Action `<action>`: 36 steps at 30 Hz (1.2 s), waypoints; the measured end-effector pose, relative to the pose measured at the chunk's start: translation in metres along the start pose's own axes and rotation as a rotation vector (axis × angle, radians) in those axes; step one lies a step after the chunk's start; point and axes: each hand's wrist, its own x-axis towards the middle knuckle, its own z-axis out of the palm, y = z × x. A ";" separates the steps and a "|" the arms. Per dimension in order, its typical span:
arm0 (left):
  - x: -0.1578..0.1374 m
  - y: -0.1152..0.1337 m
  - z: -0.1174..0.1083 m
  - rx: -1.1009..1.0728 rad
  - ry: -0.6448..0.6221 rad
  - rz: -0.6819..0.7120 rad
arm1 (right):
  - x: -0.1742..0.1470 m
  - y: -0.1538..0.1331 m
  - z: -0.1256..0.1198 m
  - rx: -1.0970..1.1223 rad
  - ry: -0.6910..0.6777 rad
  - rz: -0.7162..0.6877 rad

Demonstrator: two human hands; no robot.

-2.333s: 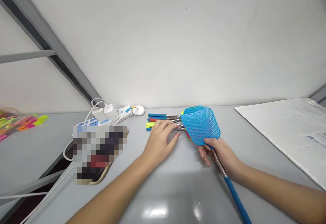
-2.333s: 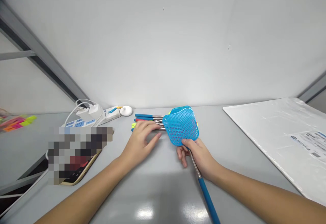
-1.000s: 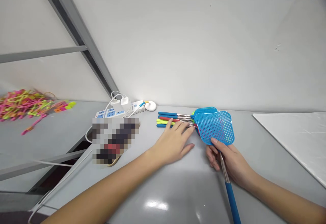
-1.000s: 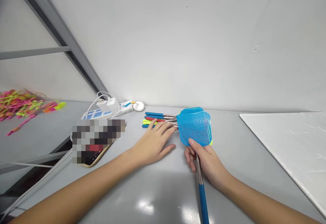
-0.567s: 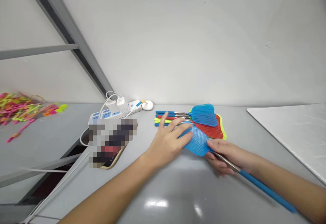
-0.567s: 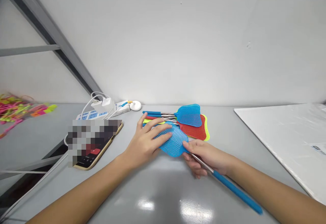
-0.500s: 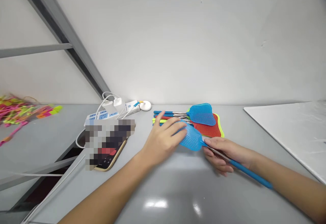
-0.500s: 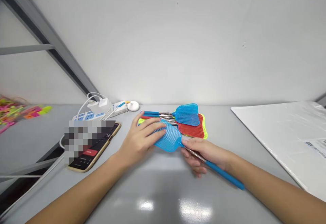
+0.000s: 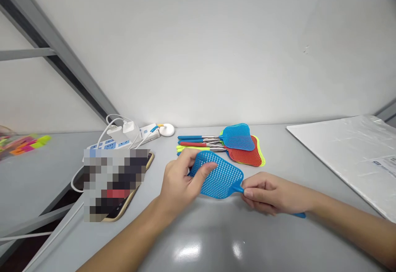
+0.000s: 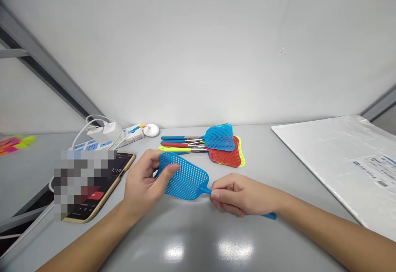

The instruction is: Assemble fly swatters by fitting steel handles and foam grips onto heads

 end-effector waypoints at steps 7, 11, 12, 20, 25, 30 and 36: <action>0.012 -0.008 0.009 -0.308 -0.115 -0.492 | -0.005 0.015 0.002 -0.995 0.589 -0.401; 0.016 -0.010 0.011 -0.399 -0.125 -0.599 | -0.005 0.028 0.004 -1.300 0.799 -0.521; 0.015 -0.011 0.011 -0.392 -0.119 -0.607 | -0.004 0.028 0.004 -1.360 0.812 -0.530; 0.013 -0.024 0.016 -0.256 -0.123 -0.603 | 0.005 0.024 0.009 -1.355 0.785 -0.427; 0.019 -0.025 0.011 -0.332 -0.113 -0.630 | 0.005 0.030 0.009 -1.290 0.842 -0.483; 0.016 -0.026 0.014 -0.355 -0.220 -0.635 | 0.010 0.034 0.008 -1.224 0.732 -0.373; 0.004 -0.019 0.023 -0.371 -0.199 -0.479 | 0.008 0.035 0.008 -1.259 0.705 -0.502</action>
